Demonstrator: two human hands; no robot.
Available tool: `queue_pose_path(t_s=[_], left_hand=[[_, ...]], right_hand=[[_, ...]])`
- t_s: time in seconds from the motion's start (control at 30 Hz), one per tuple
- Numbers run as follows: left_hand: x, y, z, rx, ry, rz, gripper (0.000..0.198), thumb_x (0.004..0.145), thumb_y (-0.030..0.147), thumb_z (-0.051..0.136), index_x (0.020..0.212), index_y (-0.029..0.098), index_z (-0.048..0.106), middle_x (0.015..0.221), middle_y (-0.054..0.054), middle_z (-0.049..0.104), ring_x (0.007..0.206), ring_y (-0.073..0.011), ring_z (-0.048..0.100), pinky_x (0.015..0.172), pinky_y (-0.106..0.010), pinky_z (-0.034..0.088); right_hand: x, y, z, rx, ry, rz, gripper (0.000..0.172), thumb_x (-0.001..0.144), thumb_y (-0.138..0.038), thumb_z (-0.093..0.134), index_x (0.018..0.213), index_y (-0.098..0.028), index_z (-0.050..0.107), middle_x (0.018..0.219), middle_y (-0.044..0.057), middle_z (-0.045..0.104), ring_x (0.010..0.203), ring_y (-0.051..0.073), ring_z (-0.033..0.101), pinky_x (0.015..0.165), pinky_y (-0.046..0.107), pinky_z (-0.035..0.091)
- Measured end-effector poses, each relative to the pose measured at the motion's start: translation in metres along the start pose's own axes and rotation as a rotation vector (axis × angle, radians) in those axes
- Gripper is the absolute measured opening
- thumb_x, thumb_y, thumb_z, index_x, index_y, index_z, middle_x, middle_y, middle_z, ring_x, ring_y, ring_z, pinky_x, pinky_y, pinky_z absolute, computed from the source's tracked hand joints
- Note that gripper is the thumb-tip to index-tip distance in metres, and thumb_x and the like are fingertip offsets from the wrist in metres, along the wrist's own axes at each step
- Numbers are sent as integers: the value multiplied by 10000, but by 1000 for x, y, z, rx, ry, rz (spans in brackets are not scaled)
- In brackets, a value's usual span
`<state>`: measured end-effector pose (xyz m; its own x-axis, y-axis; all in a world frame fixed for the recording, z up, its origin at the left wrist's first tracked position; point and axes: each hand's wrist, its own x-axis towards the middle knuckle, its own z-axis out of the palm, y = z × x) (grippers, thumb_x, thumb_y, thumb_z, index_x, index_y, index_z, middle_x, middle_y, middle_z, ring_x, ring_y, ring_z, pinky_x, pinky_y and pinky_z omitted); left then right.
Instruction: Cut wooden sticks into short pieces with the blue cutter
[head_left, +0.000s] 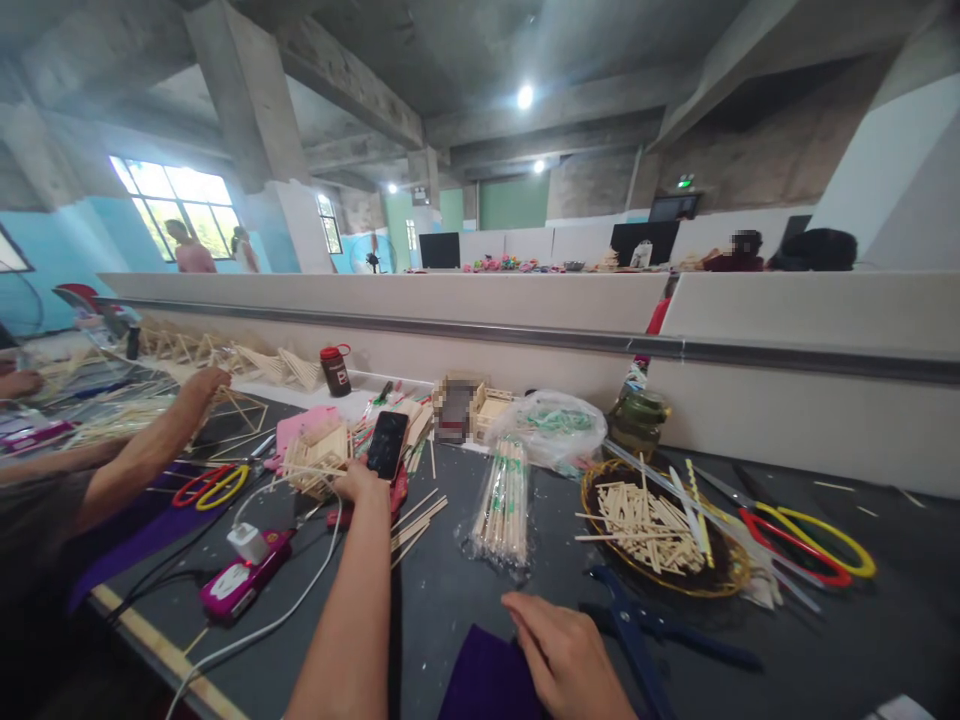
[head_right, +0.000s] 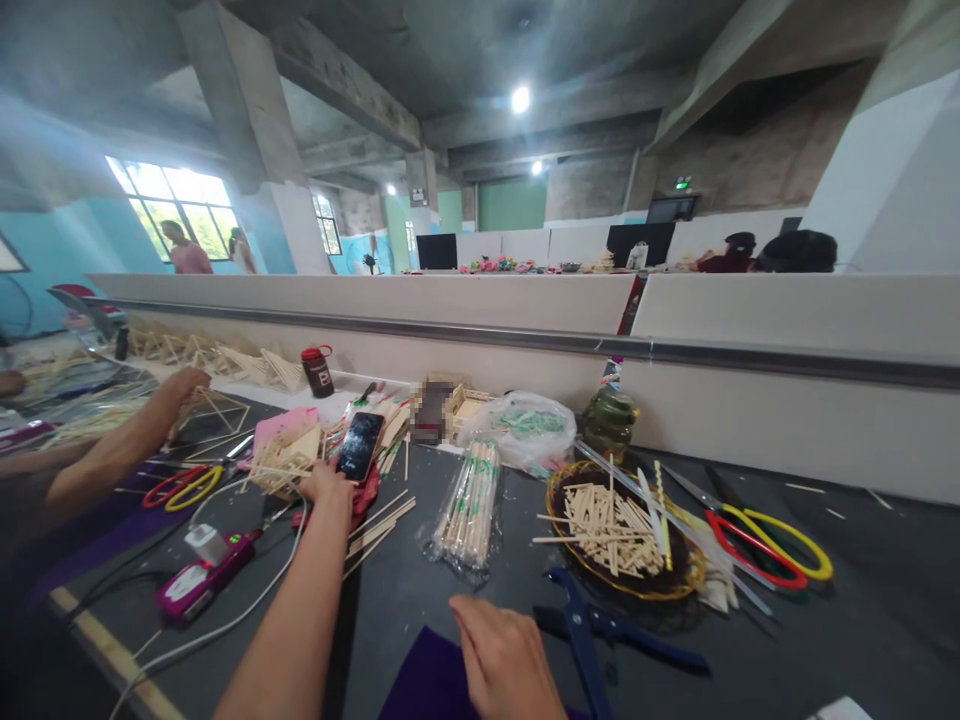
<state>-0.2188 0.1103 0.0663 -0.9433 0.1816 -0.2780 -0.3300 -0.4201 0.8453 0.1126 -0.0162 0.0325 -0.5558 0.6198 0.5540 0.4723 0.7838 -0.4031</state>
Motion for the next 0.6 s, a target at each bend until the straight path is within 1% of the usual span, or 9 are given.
queue_pose_path(t_s=[0.1, 0.17, 0.23, 0.3, 0.33, 0.37, 0.43, 0.5, 0.6], left_hand=[[-13, 2, -5, -20, 52, -9, 72, 854, 145, 396, 816, 206, 392, 713, 13, 480, 464, -77, 451, 367, -166, 227], [-28, 4, -9, -35, 34, -6, 58, 868, 164, 384, 856, 201, 427, 733, 13, 498, 458, -65, 445, 370, -154, 229], [-52, 6, -15, -46, -16, -3, 75, 861, 177, 410, 906, 200, 467, 729, 22, 504, 443, -50, 417, 371, -140, 228], [-89, 6, -24, -51, -92, -4, 110, 818, 172, 494, 924, 195, 509, 714, 31, 498, 463, -46, 431, 374, -126, 232], [-111, 5, -28, -53, -164, -12, 138, 781, 178, 555, 915, 190, 529, 695, 40, 483, 456, -39, 413, 365, -121, 212], [-136, 4, -33, -74, -323, -52, 197, 747, 201, 613, 928, 192, 537, 691, 51, 459, 451, -31, 385, 358, -117, 197], [-185, 1, -44, -117, -539, -182, 290, 700, 292, 687, 929, 198, 536, 711, 55, 461, 439, -24, 345, 341, -124, 169], [-227, -5, -54, -163, -753, -277, 314, 753, 418, 634, 976, 218, 537, 795, 28, 513, 476, -37, 372, 351, -133, 186], [-260, -18, -67, -50, -1015, -333, 308, 815, 490, 559, 845, 184, 554, 761, 8, 526, 519, -56, 380, 406, -145, 236]], right_hand=[[-1, -2, -2, 0, -24, 11, 313, 906, -151, 364, 1059, -221, 628, 918, 48, 735, 750, 160, 700, 712, 234, 536], [-1, -4, -4, 4, -28, 17, 316, 911, -150, 364, 1070, -218, 628, 933, 48, 733, 765, 162, 700, 715, 240, 536], [0, -4, -8, 20, -9, 28, 309, 917, -156, 373, 1080, -216, 629, 950, 46, 730, 791, 166, 699, 722, 249, 536], [3, -3, -15, 46, 37, 70, 288, 928, -184, 393, 1083, -224, 633, 952, 42, 725, 820, 171, 692, 743, 263, 535], [4, -2, -19, 63, 72, 105, 274, 933, -207, 405, 1079, -233, 636, 948, 40, 720, 834, 172, 687, 756, 269, 533], [6, 0, -24, 82, 112, 144, 260, 937, -235, 418, 1075, -241, 638, 954, 41, 712, 857, 174, 679, 772, 275, 531], [10, 6, -37, 121, 202, 221, 247, 934, -288, 439, 1073, -252, 640, 1022, 53, 685, 946, 184, 653, 808, 288, 527], [13, 13, -50, 146, 284, 280, 257, 924, -330, 455, 1094, -255, 633, 1143, 73, 635, 1066, 203, 603, 827, 301, 527], [15, 23, -70, 150, 354, 334, 289, 911, -363, 468, 1138, -259, 614, 1260, 84, 566, 1171, 223, 533, 847, 326, 523]])
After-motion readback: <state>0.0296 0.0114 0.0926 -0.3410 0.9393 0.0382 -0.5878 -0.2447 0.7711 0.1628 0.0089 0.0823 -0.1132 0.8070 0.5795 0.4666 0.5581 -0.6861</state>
